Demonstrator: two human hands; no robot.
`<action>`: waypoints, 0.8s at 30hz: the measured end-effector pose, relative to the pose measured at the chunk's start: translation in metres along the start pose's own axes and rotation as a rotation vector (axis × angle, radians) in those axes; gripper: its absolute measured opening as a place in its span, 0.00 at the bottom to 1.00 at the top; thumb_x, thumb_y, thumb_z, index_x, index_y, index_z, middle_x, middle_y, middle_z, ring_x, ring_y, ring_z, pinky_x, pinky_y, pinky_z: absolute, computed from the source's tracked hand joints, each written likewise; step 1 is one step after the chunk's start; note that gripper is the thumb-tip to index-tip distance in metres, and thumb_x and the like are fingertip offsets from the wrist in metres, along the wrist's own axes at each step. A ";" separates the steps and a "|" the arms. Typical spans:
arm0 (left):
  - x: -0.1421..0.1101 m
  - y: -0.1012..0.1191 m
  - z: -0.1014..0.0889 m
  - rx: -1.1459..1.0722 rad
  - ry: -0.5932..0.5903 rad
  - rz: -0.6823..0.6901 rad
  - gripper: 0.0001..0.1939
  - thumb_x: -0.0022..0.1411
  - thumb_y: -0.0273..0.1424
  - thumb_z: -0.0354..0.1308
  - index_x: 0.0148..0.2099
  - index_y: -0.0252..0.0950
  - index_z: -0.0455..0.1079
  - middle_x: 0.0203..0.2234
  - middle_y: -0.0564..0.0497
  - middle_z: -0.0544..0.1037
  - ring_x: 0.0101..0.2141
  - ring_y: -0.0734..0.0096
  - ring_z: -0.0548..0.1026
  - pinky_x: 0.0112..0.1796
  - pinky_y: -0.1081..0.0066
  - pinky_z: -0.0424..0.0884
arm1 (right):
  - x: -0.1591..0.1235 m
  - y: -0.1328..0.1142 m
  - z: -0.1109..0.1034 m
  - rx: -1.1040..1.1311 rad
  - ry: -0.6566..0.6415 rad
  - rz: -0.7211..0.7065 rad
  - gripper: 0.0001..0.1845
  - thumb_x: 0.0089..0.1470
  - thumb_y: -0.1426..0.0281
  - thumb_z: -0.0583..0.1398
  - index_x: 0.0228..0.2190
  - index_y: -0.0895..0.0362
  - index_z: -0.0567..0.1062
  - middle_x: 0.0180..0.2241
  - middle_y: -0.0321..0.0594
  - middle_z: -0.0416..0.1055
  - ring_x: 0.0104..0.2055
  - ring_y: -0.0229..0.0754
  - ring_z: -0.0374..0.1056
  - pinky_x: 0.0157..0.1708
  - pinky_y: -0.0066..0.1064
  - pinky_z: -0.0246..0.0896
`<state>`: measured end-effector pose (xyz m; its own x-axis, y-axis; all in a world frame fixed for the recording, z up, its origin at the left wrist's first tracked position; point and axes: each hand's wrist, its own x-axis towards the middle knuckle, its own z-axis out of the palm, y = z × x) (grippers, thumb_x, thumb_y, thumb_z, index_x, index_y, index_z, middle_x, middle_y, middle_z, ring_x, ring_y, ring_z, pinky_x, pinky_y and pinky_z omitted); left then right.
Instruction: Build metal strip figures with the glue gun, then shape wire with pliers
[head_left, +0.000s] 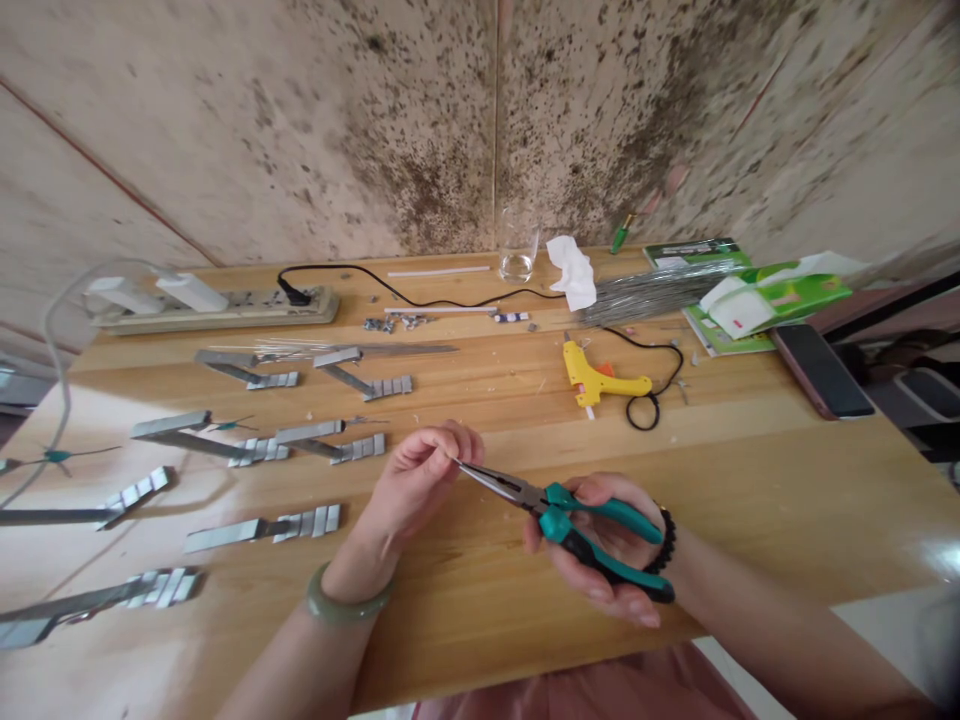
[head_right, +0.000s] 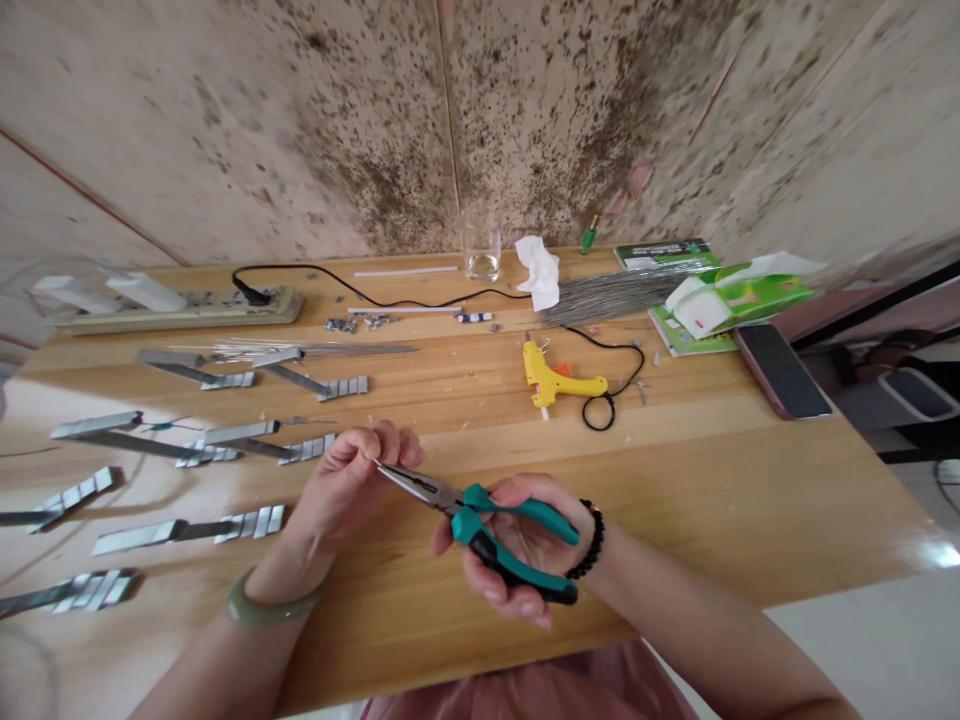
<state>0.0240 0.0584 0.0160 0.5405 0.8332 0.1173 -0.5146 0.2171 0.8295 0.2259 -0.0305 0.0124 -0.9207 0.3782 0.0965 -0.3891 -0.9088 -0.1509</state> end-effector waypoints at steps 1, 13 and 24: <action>0.000 0.000 0.000 0.008 -0.004 0.003 0.08 0.52 0.36 0.67 0.27 0.40 0.73 0.22 0.53 0.67 0.28 0.70 0.67 0.33 0.65 0.63 | 0.000 0.000 0.000 0.002 -0.002 0.003 0.25 0.55 0.57 0.52 0.48 0.62 0.64 0.27 0.43 0.74 0.18 0.41 0.68 0.11 0.32 0.66; -0.001 0.001 -0.008 0.143 0.037 0.133 0.04 0.56 0.32 0.63 0.31 0.39 0.77 0.24 0.50 0.71 0.31 0.68 0.70 0.37 0.64 0.65 | 0.000 0.000 0.006 -0.149 0.095 -0.077 0.23 0.53 0.61 0.55 0.46 0.63 0.64 0.28 0.44 0.73 0.21 0.42 0.69 0.13 0.30 0.65; 0.001 0.001 -0.009 0.237 0.200 0.106 0.03 0.51 0.31 0.66 0.27 0.38 0.78 0.23 0.50 0.74 0.30 0.68 0.71 0.36 0.66 0.67 | -0.005 -0.006 0.019 -0.653 0.418 -0.139 0.18 0.57 0.63 0.57 0.45 0.62 0.66 0.28 0.41 0.71 0.20 0.37 0.68 0.16 0.26 0.62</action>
<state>0.0186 0.0638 0.0120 0.3386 0.9333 0.1196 -0.3789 0.0188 0.9252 0.2337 -0.0300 0.0317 -0.7469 0.6336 -0.2016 -0.3218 -0.6098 -0.7243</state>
